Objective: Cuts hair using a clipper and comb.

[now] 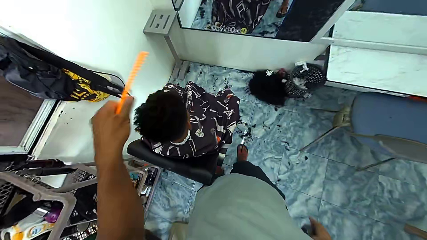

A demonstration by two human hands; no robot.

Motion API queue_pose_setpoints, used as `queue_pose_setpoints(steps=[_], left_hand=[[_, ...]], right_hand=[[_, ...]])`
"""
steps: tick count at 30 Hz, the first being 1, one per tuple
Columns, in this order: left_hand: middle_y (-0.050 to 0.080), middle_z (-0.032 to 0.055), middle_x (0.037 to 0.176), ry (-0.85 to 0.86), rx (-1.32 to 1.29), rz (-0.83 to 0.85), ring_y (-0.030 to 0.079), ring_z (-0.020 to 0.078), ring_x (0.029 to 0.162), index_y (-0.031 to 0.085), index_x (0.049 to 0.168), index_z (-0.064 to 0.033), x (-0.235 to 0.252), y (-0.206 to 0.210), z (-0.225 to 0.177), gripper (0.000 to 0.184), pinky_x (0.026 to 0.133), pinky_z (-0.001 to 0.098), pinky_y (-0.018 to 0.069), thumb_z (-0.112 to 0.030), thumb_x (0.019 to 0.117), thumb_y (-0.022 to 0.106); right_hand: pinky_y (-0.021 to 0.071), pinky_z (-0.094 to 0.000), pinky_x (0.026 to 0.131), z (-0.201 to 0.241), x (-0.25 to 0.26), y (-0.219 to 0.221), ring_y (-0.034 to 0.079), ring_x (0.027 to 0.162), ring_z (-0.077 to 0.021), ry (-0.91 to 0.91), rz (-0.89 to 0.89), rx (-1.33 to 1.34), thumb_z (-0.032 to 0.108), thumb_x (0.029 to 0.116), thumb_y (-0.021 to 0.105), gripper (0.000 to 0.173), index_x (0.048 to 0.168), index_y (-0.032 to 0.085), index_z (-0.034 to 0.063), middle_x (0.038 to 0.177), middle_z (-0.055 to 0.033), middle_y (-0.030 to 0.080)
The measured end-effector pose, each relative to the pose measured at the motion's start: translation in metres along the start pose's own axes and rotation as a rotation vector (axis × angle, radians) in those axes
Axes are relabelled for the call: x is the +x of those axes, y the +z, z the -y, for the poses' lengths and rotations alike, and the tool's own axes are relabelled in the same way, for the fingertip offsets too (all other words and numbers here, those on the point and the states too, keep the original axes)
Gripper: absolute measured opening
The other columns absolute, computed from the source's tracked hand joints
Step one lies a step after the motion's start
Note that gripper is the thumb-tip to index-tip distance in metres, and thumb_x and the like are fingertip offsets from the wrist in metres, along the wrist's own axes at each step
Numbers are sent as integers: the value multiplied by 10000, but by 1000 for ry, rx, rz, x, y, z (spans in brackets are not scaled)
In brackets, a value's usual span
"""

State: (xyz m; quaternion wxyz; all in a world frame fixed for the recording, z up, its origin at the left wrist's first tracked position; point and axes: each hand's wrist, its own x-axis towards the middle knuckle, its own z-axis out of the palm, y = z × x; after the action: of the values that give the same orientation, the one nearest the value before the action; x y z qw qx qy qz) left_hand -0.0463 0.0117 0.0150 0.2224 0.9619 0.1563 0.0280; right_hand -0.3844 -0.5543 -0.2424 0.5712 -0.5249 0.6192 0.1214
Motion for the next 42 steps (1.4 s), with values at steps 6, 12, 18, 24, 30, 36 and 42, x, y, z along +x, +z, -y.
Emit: queue_pose_setpoints(steps=[6, 12, 18, 24, 30, 36, 42], left_hand=[[432, -113, 553, -415, -790, -256, 389, 25, 429, 604, 1030, -134, -111, 60, -43, 616, 415, 202, 381, -454, 1100, 82], [663, 35, 724, -421, -470, -354, 619, 129, 485, 431, 1213, 7, -121, 104, -110, 262, 433, 297, 553, -208, 1124, 311], [723, 174, 925, -368, 164, -135, 712, 336, 776, 616, 1345, -34, -87, 175, -132, 375, 701, 569, 580, -248, 1100, 428], [686, 158, 972, -191, 401, -93, 695, 325, 851, 681, 1353, -144, -111, 207, -130, 417, 661, 494, 581, -386, 1044, 538], [704, 170, 922, -178, 451, -180, 682, 351, 871, 726, 1266, -82, -123, 179, -118, 357, 760, 545, 528, -292, 992, 633], [673, 132, 858, -158, 461, -259, 649, 286, 822, 729, 1279, -103, -119, 158, -115, 337, 773, 472, 528, -251, 983, 667], [653, 134, 885, -202, 465, -345, 632, 279, 834, 716, 1299, -93, -107, 153, -119, 340, 754, 432, 529, -219, 985, 674]], right_hand=[[574, -303, 562, 190, 133, 137, 603, 583, -83, -160, 298, 122, 292, 1034, 582, 173, 1132, 532, 159, 715, 52, 593], [607, -338, 602, 363, 90, 260, 655, 695, -136, -399, 695, -85, 38, 911, 622, 636, 1452, 309, 154, 917, -13, 593], [592, -343, 562, 410, 51, 333, 651, 684, -166, -417, 982, -245, -26, 936, 596, 615, 1460, 359, 192, 1035, -64, 630], [589, -373, 509, 402, 22, 372, 651, 634, -218, -388, 1318, -464, -3, 913, 659, 777, 1542, 284, 257, 1104, -113, 645], [583, -371, 536, 390, -13, 412, 646, 633, -216, -525, 1617, -661, 213, 972, 659, 620, 1517, 368, 161, 1072, -122, 678], [626, -413, 812, 374, -48, 477, 720, 914, -208, -846, 1788, -766, 237, 905, 763, 551, 1366, 519, 57, 1118, -123, 702], [565, -553, 880, 363, -84, 528, 686, 1021, -281, -1444, 1688, -1119, 254, 783, 824, 521, 1257, 648, 131, 1103, -103, 705]])
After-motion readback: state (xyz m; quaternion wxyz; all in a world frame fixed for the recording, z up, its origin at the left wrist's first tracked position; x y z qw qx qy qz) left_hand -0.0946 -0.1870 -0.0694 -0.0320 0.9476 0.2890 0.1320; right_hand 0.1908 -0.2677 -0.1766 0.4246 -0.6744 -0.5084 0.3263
